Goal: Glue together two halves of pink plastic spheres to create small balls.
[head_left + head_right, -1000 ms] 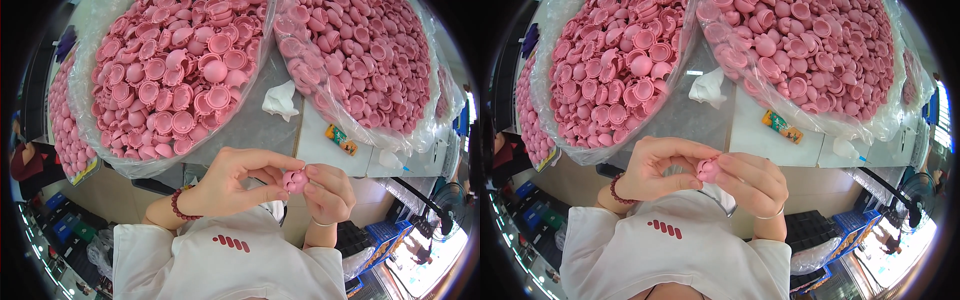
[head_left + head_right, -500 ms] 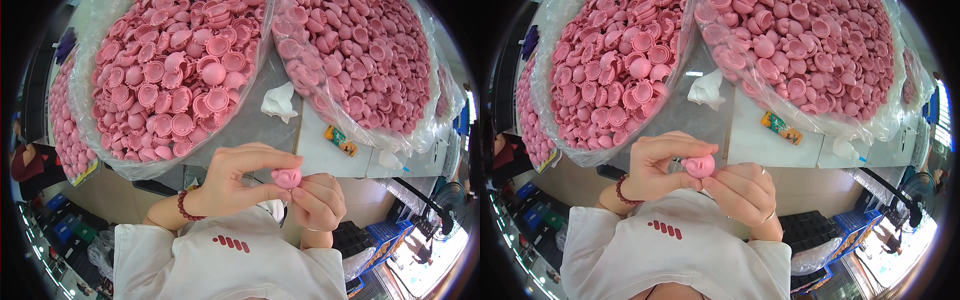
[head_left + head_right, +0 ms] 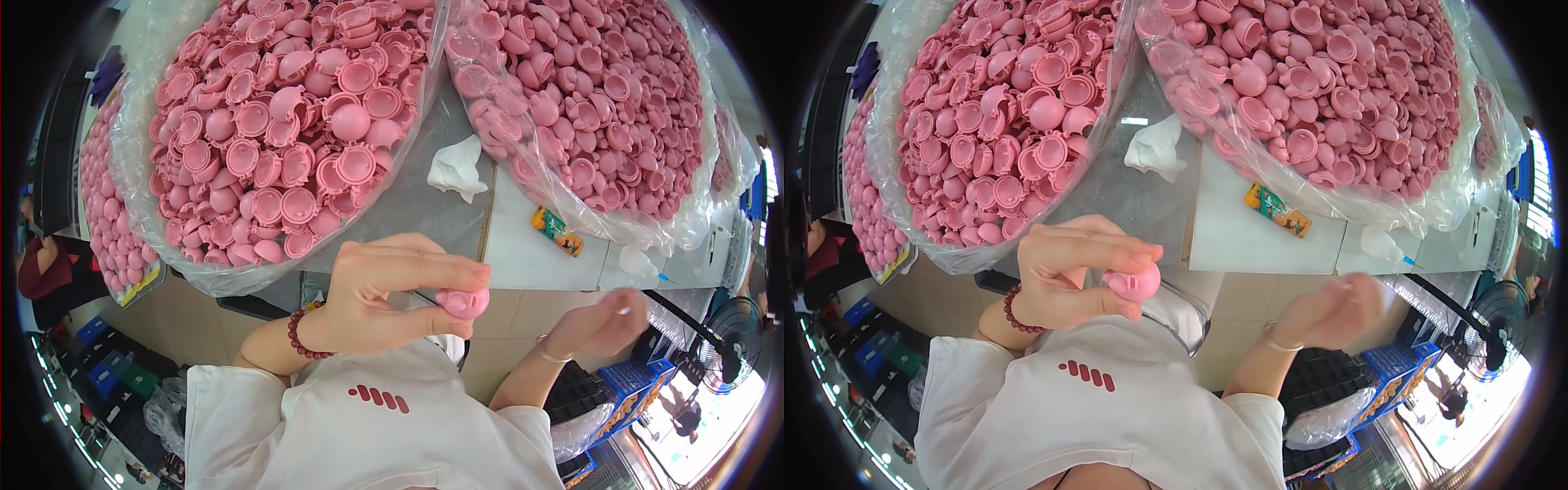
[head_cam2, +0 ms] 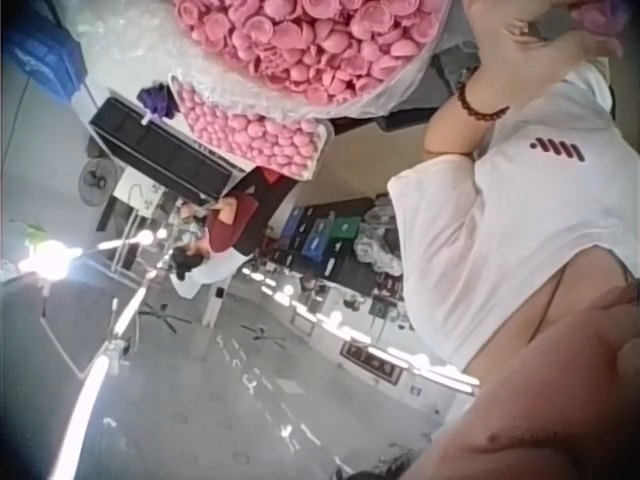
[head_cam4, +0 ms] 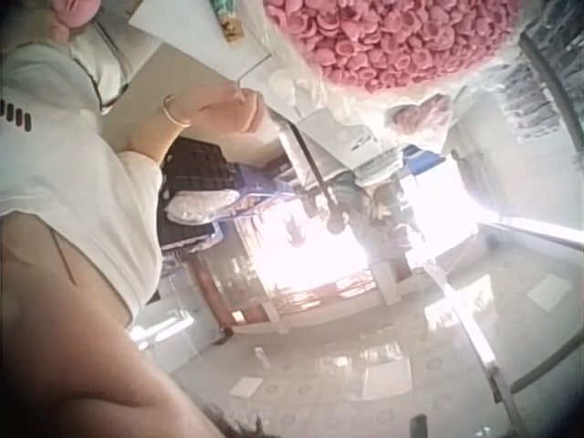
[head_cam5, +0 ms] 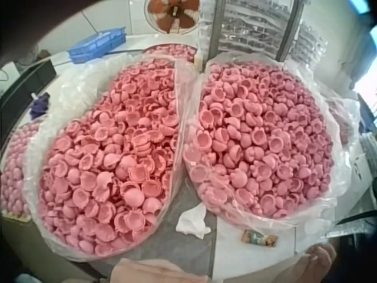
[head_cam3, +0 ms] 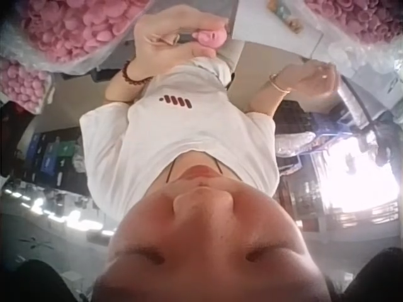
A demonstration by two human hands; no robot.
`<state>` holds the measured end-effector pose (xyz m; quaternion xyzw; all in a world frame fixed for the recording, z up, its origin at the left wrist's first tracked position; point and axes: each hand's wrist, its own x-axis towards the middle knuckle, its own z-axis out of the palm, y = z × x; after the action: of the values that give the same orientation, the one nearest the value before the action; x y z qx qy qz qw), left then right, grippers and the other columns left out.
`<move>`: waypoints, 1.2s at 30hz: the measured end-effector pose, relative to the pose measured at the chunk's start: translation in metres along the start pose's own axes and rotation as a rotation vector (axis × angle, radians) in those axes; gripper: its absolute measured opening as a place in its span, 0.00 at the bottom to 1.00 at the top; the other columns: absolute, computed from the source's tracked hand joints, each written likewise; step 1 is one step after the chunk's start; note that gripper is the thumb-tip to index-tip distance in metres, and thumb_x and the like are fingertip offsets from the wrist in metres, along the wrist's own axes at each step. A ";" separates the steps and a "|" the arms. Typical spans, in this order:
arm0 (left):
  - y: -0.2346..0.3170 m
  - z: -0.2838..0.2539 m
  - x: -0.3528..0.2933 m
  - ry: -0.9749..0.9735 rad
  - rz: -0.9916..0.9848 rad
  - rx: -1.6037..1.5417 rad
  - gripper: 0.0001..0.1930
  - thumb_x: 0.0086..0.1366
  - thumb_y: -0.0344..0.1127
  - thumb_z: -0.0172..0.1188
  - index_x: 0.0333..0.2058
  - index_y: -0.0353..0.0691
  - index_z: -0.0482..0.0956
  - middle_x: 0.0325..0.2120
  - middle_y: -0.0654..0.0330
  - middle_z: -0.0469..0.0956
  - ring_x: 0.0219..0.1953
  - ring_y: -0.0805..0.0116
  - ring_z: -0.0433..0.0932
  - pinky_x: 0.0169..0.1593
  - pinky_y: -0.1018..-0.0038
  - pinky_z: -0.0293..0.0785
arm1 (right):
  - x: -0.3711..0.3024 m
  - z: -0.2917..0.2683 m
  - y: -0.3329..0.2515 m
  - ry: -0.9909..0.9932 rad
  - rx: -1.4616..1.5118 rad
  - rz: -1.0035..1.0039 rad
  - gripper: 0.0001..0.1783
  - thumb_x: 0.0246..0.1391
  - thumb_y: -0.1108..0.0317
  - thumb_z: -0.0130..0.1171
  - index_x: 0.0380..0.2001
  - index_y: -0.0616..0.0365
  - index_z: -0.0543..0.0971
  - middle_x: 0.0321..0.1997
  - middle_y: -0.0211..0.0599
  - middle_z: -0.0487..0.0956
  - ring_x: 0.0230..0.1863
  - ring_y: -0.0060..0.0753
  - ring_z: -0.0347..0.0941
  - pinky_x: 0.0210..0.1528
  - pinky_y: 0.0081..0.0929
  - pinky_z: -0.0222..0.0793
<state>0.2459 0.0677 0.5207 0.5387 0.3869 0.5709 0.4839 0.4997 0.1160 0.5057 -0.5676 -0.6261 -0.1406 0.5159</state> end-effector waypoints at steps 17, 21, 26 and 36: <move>0.000 0.003 0.006 -0.016 -0.503 -0.944 0.30 0.48 0.56 0.60 0.40 0.38 0.65 0.28 0.55 0.74 0.31 0.67 0.75 0.33 0.75 0.69 | 0.024 0.012 0.035 -0.079 0.236 0.404 0.18 0.50 0.60 0.53 0.34 0.68 0.72 0.30 0.39 0.75 0.29 0.23 0.68 0.31 0.19 0.64; 0.001 0.001 0.003 0.009 -0.525 -0.948 0.29 0.47 0.54 0.62 0.39 0.36 0.66 0.29 0.54 0.74 0.32 0.66 0.75 0.33 0.76 0.69 | -0.001 0.010 -0.014 -0.411 0.671 0.250 0.26 0.49 0.51 0.52 0.34 0.70 0.70 0.29 0.44 0.75 0.30 0.32 0.70 0.31 0.25 0.66; 0.003 -0.002 0.000 -0.013 -0.499 -0.903 0.26 0.46 0.49 0.65 0.37 0.36 0.69 0.28 0.55 0.74 0.30 0.68 0.74 0.33 0.77 0.68 | -0.016 0.026 -0.050 -0.699 0.910 0.297 0.27 0.49 0.51 0.53 0.35 0.69 0.70 0.28 0.44 0.75 0.30 0.31 0.70 0.31 0.23 0.65; 0.044 -0.095 -0.051 0.275 -0.114 -0.063 0.22 0.46 0.32 0.65 0.40 0.34 0.69 0.36 0.56 0.72 0.40 0.69 0.72 0.41 0.76 0.69 | -0.019 0.025 -0.053 -0.807 0.776 0.451 0.21 0.47 0.59 0.55 0.33 0.69 0.71 0.28 0.42 0.76 0.31 0.26 0.70 0.34 0.20 0.64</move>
<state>0.1433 0.0156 0.5393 0.4171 0.4615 0.6227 0.4747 0.4389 0.1070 0.5015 -0.4653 -0.6422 0.4374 0.4239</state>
